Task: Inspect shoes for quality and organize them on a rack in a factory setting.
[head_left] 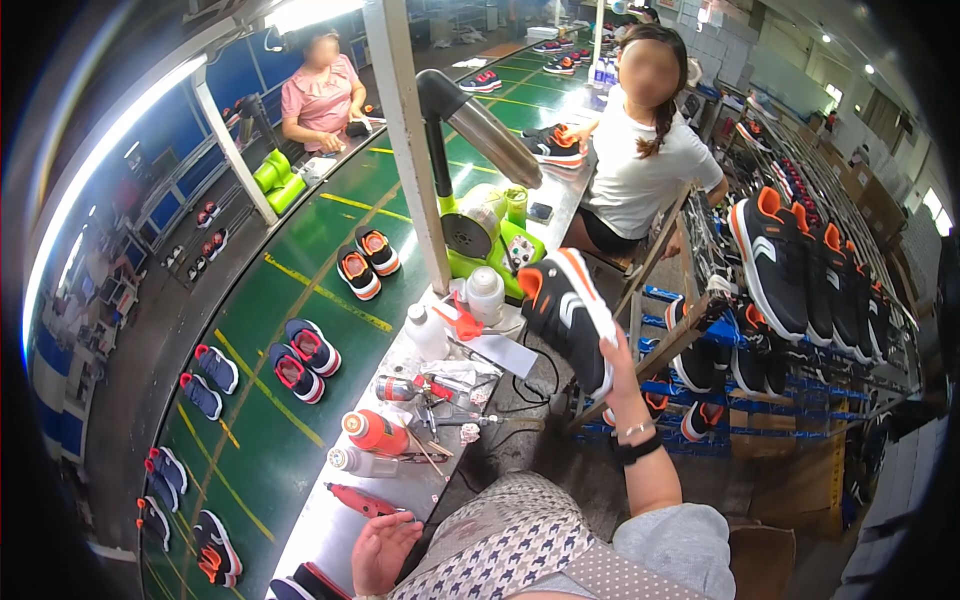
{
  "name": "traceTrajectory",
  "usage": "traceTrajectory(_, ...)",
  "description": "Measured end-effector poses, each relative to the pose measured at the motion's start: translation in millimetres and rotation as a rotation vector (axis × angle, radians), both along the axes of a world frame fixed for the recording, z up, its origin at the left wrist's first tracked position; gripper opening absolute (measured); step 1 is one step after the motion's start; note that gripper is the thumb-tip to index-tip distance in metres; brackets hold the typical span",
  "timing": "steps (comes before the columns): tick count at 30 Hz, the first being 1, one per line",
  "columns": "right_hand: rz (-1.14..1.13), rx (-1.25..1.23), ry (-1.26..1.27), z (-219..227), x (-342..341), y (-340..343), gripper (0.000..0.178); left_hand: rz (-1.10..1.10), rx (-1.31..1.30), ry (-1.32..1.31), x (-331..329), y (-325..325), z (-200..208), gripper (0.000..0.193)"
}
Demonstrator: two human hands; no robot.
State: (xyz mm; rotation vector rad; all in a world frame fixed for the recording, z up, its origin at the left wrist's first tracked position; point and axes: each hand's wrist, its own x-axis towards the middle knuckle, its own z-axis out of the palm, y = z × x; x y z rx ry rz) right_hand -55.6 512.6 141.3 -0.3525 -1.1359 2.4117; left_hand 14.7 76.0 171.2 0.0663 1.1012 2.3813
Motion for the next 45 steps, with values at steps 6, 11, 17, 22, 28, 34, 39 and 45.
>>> traceTrajectory(6, 0.3, -0.457, 0.161, -29, 79, -40, 0.062, -0.238, -0.109, 0.003, -34, 23, 18, 0.036)
traceTrajectory(11, 0.378, -0.58, 0.204, -36, 112, -78, 0.072, -0.372, -0.134, 0.005, -40, 36, 25, 0.034)
traceTrajectory(17, 0.492, -0.565, 0.185, -16, 131, -109, 0.079, -0.427, 0.031, 0.014, -49, 40, 10, 0.033)
traceTrajectory(22, 0.613, -0.477, 0.084, -22, 135, -118, 0.087, -0.421, 0.074, 0.01, -48, 49, 15, 0.034)
traceTrajectory(28, 0.68, -0.385, 0.073, -21, 136, -121, 0.093, -0.409, 0.073, -0.012, -47, 48, 13, 0.037)
traceTrajectory(34, 0.675, -0.38, 0.085, -27, 135, -122, 0.092, -0.39, 0.116, -0.016, -46, 48, 15, 0.04)
traceTrajectory(39, 0.699, -0.393, 0.096, -31, 134, -122, 0.092, -0.422, 0.11, -0.056, -48, 44, 15, 0.042)
traceTrajectory(45, 0.688, -0.396, 0.125, -29, 133, -125, 0.092, -0.404, 0.167, -0.065, -47, 45, 15, 0.042)
